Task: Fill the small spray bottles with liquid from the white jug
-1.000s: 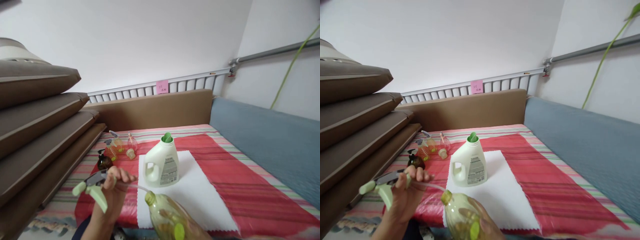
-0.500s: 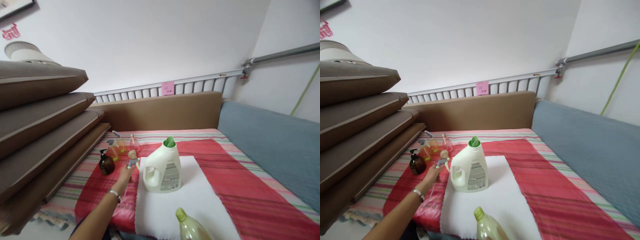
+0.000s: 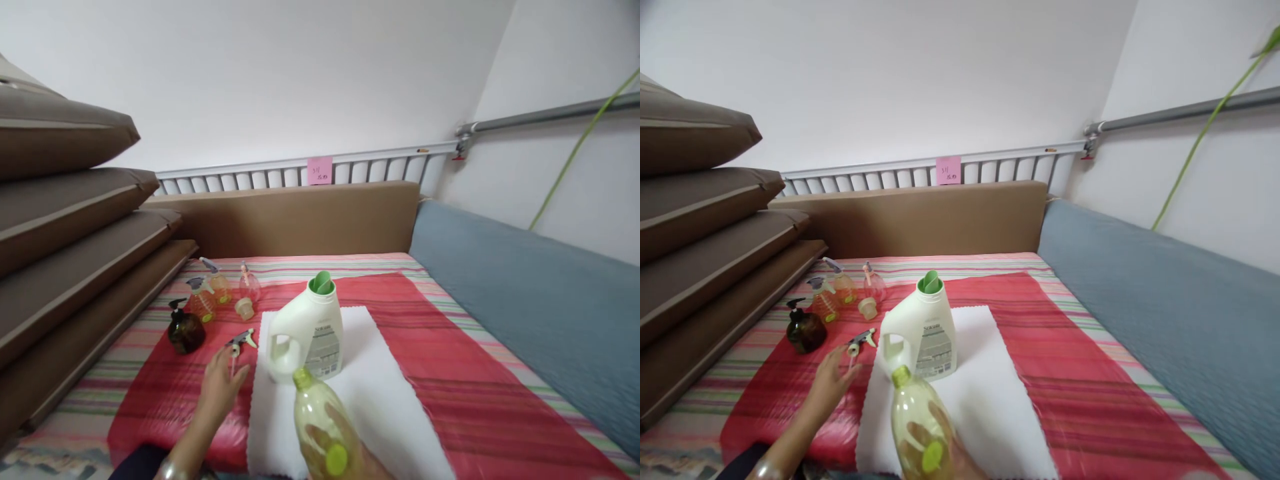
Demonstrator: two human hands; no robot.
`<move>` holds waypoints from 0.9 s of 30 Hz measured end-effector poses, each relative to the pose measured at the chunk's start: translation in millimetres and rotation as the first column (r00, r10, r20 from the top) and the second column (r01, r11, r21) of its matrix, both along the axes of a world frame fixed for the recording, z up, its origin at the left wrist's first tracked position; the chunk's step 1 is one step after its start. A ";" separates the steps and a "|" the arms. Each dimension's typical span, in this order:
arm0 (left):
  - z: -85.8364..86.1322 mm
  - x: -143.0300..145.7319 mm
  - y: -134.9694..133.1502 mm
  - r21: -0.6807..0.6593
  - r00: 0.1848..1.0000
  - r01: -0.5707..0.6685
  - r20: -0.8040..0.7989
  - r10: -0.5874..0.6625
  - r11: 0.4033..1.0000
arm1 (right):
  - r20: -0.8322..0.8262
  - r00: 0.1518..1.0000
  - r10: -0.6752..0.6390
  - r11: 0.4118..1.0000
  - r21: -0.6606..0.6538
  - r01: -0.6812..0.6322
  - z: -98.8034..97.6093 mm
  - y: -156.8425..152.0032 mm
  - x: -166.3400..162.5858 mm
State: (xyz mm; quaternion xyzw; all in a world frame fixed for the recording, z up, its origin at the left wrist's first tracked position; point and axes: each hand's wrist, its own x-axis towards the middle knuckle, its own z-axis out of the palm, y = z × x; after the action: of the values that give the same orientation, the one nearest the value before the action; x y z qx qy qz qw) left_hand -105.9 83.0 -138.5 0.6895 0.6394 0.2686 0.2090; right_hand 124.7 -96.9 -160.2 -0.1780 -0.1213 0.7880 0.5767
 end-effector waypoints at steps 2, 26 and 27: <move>2.5 -1.9 -31.1 -0.053 0.877 0.249 0.436 -0.202 0.967 | -0.031 1.000 0.002 1.000 0.009 -0.001 1.5 11.3 -18.3; 25.1 -63.4 -89.7 -0.068 0.636 -0.114 0.762 0.125 0.991 | 0.809 0.391 -0.439 0.865 0.261 0.429 42.6 125.0 -85.5; 21.6 -62.7 -91.9 -0.060 0.630 -0.136 0.765 0.133 0.989 | 0.800 0.383 -0.462 0.853 0.283 0.438 43.6 131.5 -86.4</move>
State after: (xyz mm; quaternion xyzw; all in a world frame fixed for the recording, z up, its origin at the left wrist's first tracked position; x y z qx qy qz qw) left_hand -168.6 -8.8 -116.9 0.4612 0.5395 0.5515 0.4382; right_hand 38.3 34.5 -116.6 -0.5561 -0.3419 0.4114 0.6361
